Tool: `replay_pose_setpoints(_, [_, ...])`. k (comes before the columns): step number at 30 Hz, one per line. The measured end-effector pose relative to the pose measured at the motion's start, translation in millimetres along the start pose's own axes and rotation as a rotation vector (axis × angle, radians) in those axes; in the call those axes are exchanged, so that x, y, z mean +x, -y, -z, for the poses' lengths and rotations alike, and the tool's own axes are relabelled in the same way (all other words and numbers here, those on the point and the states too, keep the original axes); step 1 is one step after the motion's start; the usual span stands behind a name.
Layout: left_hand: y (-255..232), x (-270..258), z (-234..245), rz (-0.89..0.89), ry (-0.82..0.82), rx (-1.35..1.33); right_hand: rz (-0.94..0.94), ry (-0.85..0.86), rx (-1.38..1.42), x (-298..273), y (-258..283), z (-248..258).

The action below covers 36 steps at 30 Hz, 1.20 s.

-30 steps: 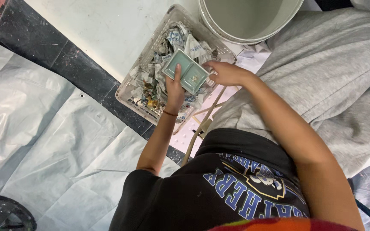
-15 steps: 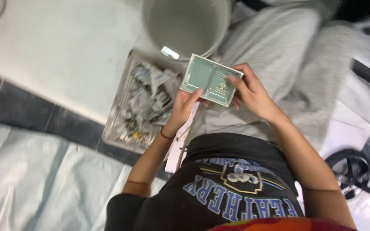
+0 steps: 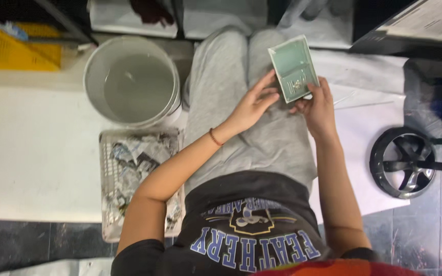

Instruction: The person sits and wraps individual glassware and ceramic items with newspaper. They wipe a glass with a cloth, then wrap it in newspaper and place it on a shelf. They repeat the process with a bowl and a small glass, using newspaper from a nearby basket.

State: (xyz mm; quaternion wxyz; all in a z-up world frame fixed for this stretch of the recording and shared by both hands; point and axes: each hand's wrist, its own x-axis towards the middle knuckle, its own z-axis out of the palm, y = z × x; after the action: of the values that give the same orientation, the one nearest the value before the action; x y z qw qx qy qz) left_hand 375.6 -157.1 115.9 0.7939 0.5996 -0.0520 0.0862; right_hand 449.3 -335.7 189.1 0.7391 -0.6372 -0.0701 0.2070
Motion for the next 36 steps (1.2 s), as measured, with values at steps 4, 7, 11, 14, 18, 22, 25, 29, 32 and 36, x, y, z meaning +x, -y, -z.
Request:
replay_pose_setpoints(4, [-2, 44, -35, 0.039, -0.032, 0.127, -0.017, -0.037, 0.184, 14, -1, 23])
replay_pose_setpoints(7, [-23, 48, -53, -0.115, -0.137, 0.296, 0.033, -0.008, 0.232, 21, 7, 18])
replay_pose_setpoints(11, [-52, 56, -40, -0.239, -0.293, 0.435, 0.110, 0.155, 0.323, 51, 32, -14])
replay_pose_setpoints(14, [-65, 90, -6, -0.445, -0.375, 0.575, 0.118, 0.277, 0.389, 91, 56, -45])
replay_pose_setpoints(18, [-79, 150, 43, -0.315, -0.394, 0.349, 0.171, 0.246, 0.324, 142, 76, -82])
replay_pose_setpoints(22, [-74, 160, 52, -0.427, -0.458, 0.517, 0.179, 0.243, 0.304, 154, 74, -85])
replay_pose_setpoints(25, [-66, 166, 55, -0.508, -0.468, 0.571, 0.143, 0.243, 0.308, 164, 71, -82])
replay_pose_setpoints(29, [-81, 201, 68, -0.302, -0.511, 0.568, 0.109, 0.118, 0.226, 193, 80, -101])
replay_pose_setpoints(32, [-73, 230, 90, -0.151, -0.556, 0.496, 0.135, 0.170, 0.162, 222, 86, -107])
replay_pose_setpoints(36, [-25, 296, 152, -0.454, -0.606, 0.839, 0.309, 0.273, 0.157, 270, 62, -105])
